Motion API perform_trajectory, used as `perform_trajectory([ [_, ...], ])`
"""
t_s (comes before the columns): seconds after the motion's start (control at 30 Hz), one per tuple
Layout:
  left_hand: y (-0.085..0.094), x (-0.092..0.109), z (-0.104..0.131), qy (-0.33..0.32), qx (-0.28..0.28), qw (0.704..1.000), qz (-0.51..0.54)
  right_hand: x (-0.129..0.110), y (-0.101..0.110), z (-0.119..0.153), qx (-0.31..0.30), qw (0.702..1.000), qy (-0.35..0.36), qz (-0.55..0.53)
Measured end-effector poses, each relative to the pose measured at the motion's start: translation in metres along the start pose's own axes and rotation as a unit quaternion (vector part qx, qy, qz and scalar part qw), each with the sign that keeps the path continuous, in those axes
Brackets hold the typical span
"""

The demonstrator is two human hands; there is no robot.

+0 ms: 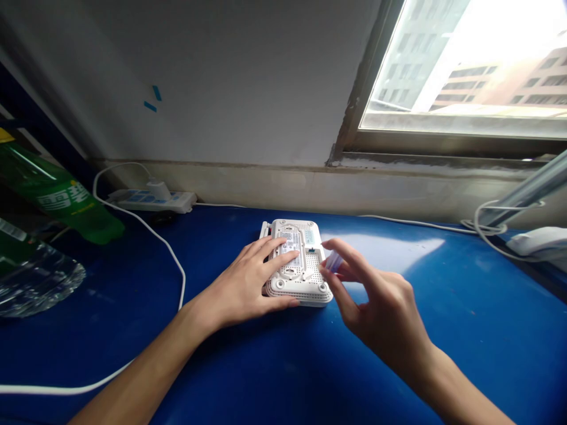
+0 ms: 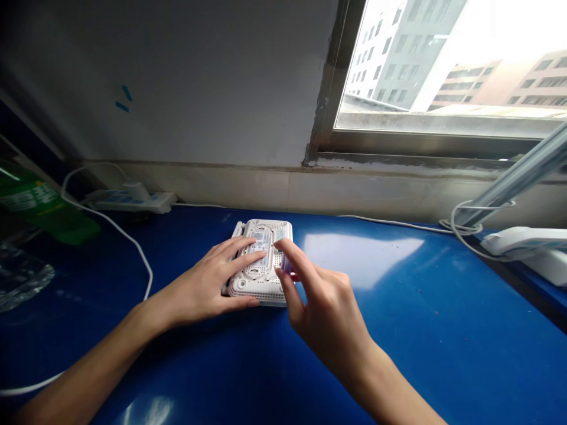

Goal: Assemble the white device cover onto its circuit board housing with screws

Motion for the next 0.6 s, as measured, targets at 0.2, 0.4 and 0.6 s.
perform_trajectory([
  [0.2,0.002,-0.002,-0.001,0.003,0.0,1.0,0.01,0.022,-0.014,0.002,-0.074,0.985,-0.055,-0.144],
  [0.4,0.004,-0.005,-0.003,-0.001,-0.007,0.999,0.035,0.036,-0.013,-0.001,-0.058,0.94,-0.146,-0.304],
  [0.6,0.003,-0.009,-0.006,-0.011,-0.041,0.996,0.075,0.068,-0.013,-0.004,0.002,0.852,-0.27,-0.449],
])
Point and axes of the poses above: each hand's wrist, its own z-axis away from the middle knuckle, its own y-axis out of the back of the hand, x = y × z, the point moved 7 cm from there along -z, towards the middle knuckle, and after that the axes turned 3 degrees about -x, right-handed, at the moved point
